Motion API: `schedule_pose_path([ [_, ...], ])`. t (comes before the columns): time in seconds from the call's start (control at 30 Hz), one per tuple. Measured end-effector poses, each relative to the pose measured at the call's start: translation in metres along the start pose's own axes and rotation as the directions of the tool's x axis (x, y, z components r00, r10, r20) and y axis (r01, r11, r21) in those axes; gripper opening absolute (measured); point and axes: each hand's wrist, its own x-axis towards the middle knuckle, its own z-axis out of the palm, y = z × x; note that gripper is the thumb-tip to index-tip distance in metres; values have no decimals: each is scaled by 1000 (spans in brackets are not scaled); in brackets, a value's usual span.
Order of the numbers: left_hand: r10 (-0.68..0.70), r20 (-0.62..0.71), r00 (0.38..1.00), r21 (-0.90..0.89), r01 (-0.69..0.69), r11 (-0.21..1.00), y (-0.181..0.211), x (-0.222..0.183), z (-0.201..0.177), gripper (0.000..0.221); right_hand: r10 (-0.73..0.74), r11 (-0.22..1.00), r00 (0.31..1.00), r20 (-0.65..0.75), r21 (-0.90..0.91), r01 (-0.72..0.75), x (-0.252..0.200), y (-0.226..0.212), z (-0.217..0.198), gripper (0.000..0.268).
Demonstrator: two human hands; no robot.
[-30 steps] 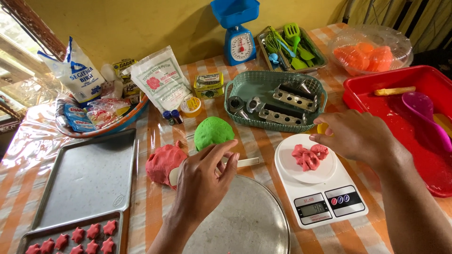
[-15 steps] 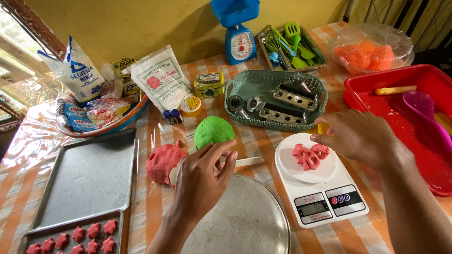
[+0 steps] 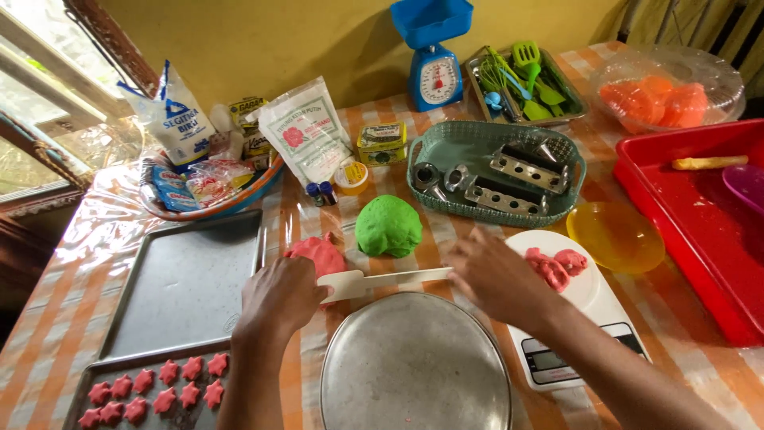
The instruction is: Preparing individual cookies by weighing dough portions, rolling them into balls, and flattening them with a rolling pin.
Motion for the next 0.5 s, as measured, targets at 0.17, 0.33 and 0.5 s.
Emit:
schedule_pose_path([
  [0.17, -69, 66, 995, 41, 67, 997, -20, 26, 22, 11, -90, 989, 995, -35, -124, 85, 20, -25, 37, 51],
  [0.33, -82, 143, 986, 81, 70, 994, -20, 42, 40, 42, -79, 993, 995, -56, -94, 74, 26, -28, 51, 24],
  [0.5, -177, 87, 980, 46, 173, 984, -4, 42, 44, 60, 222, 917, 975, 21, 335, -216, 14, -30, -1, 23],
])
